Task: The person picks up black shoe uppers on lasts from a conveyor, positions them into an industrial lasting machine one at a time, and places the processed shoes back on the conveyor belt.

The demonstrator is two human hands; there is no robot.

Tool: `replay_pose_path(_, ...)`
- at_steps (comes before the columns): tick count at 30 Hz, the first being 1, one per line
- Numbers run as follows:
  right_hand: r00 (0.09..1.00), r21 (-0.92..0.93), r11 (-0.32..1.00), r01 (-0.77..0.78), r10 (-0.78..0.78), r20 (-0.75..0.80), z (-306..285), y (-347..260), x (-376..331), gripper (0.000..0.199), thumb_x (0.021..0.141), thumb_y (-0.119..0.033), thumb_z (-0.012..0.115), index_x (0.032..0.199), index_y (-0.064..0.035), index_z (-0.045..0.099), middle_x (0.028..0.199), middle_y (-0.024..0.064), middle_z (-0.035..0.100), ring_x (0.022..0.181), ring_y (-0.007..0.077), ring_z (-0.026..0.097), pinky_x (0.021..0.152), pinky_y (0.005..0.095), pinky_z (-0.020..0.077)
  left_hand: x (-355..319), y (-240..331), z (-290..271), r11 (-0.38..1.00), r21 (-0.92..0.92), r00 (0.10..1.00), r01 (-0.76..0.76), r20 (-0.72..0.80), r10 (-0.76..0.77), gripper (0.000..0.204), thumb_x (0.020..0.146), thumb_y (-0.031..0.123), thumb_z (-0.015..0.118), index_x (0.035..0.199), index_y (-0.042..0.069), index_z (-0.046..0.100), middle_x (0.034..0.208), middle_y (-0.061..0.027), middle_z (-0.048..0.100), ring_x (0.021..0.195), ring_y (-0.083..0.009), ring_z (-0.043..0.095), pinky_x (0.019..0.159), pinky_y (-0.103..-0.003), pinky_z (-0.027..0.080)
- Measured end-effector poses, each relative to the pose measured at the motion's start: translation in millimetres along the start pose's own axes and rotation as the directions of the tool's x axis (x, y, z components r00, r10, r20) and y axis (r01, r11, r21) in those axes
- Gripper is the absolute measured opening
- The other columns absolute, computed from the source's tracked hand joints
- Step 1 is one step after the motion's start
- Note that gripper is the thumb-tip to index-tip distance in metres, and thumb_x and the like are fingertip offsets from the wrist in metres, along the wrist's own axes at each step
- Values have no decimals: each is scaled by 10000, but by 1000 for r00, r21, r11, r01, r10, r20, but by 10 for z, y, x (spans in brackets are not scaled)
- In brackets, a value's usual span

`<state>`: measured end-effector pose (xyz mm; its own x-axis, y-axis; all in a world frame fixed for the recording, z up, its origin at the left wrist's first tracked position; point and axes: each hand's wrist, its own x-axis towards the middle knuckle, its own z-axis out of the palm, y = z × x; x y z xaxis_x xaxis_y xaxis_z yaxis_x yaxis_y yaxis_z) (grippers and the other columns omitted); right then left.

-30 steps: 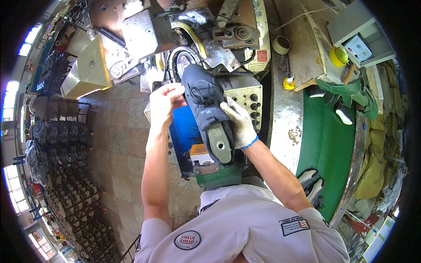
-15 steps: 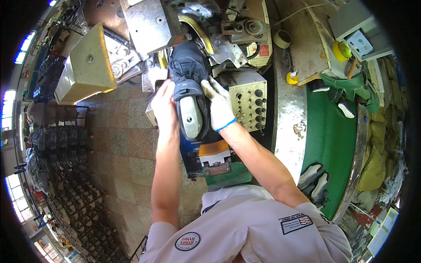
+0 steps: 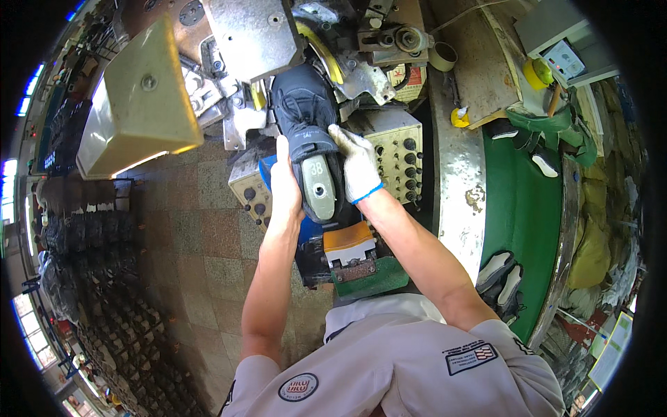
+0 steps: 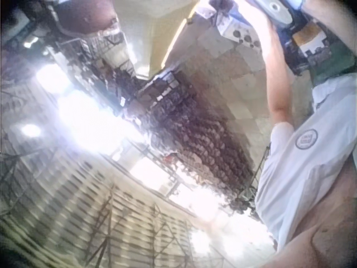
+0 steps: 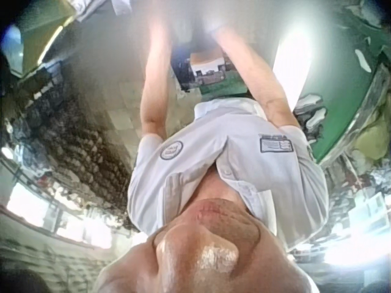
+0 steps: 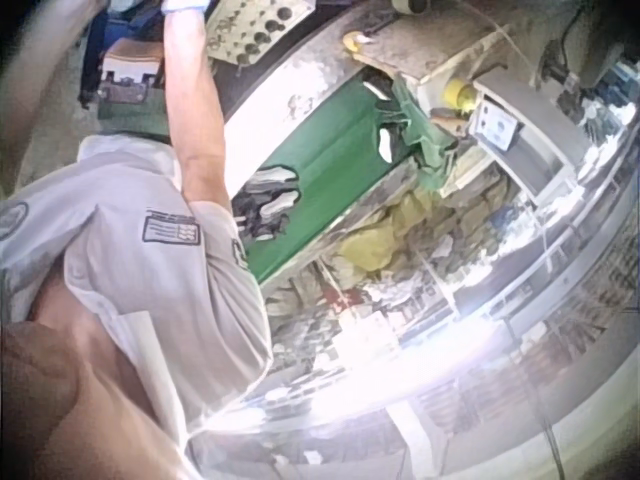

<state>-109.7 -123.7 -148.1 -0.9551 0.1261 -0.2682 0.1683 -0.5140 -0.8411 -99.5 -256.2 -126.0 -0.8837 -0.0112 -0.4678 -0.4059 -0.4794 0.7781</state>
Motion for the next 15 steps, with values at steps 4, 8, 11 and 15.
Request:
replay_pose_path(4,998,-65,996,60,-59,19,-22,13,-5,352,957,-271,668,1110,43,711,959,26,713,857,83,590,799,258,483,-44,-59,32,998,49,997,-38,-59,41,534,1027,548,427,1155,90,667,1039,-53,704,898,-164,670,837,-320,529)
replay_pose_path(8,998,97,993,-60,58,22,-99,235,37,281,992,-269,632,1052,-15,736,936,-39,682,850,55,567,794,231,464,-6,-184,3,968,189,976,-167,-110,190,587,1054,518,389,1028,29,713,943,-36,706,825,-128,627,812,-304,498)
replay_pose_path(11,999,86,996,1,-6,53,-105,275,47,262,992,-276,636,1046,-36,726,943,-51,659,852,49,549,772,234,456,-23,-232,-23,958,203,967,-204,-108,229,543,1067,477,389,1048,40,712,956,-29,701,843,-129,614,847,-288,477)
replay_pose_path(15,994,80,996,-38,30,102,-177,285,105,268,986,-296,645,1038,-41,712,966,-52,645,861,45,536,753,242,452,142,-415,-165,946,150,956,-289,-5,293,523,1084,435,363,1015,46,706,943,-25,697,834,-136,610,853,-293,476)
